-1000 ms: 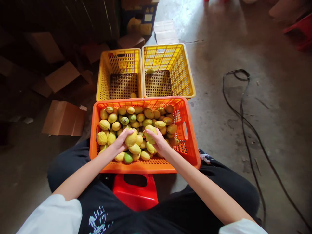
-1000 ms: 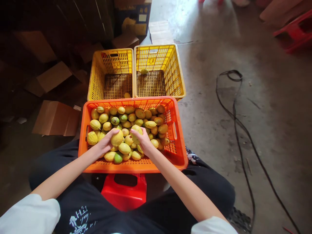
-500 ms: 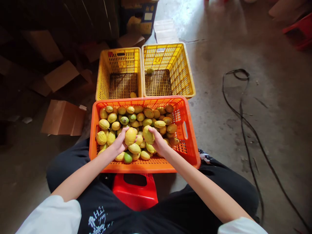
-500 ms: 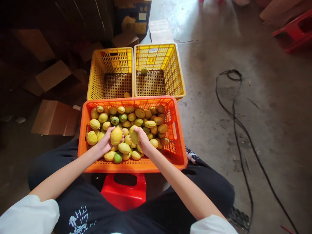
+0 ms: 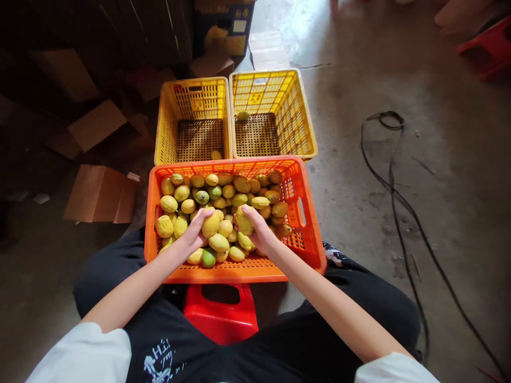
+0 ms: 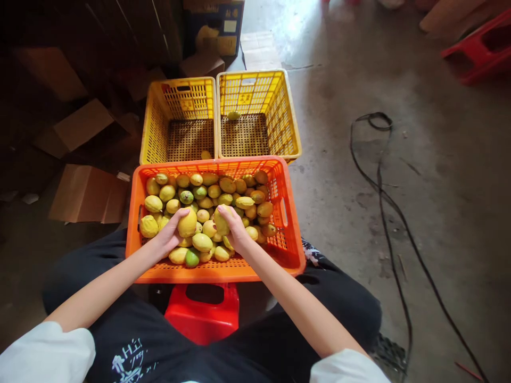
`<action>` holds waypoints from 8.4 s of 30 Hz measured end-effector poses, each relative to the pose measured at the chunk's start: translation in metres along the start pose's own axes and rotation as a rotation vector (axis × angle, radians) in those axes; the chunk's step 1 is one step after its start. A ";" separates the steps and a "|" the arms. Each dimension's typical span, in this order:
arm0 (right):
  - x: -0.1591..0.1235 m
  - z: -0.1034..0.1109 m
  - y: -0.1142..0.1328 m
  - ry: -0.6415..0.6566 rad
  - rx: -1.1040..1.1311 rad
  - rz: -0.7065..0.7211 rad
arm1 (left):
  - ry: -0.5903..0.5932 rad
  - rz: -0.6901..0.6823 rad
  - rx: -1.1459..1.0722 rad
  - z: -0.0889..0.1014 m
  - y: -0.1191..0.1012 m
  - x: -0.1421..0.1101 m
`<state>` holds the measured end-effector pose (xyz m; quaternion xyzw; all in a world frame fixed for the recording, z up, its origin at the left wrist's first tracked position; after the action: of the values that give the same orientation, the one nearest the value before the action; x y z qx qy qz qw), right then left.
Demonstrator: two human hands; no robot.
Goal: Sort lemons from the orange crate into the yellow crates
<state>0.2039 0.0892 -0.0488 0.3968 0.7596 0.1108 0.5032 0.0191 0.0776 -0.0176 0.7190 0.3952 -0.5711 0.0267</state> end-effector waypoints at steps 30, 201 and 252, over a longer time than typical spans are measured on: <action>-0.001 -0.003 0.004 0.030 -0.097 0.053 | 0.136 0.017 0.094 -0.005 0.003 0.003; 0.001 -0.004 0.006 0.158 0.083 -0.111 | 0.115 0.056 -0.093 -0.010 -0.007 0.007; 0.010 0.006 0.008 0.008 0.057 0.003 | -0.013 0.118 -0.084 -0.008 -0.008 0.004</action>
<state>0.2113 0.1003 -0.0534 0.4117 0.7639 0.0911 0.4885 0.0211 0.0889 -0.0151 0.7354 0.3758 -0.5561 0.0930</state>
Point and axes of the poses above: each hand's wrist, its own x-axis towards the middle knuckle, its own z-axis out of the back of the hand, y = z × x, the point moved 7 cm from there along x, towards the middle knuckle, and after that the axes turned 4 degrees about y, right-handed, at the moved point
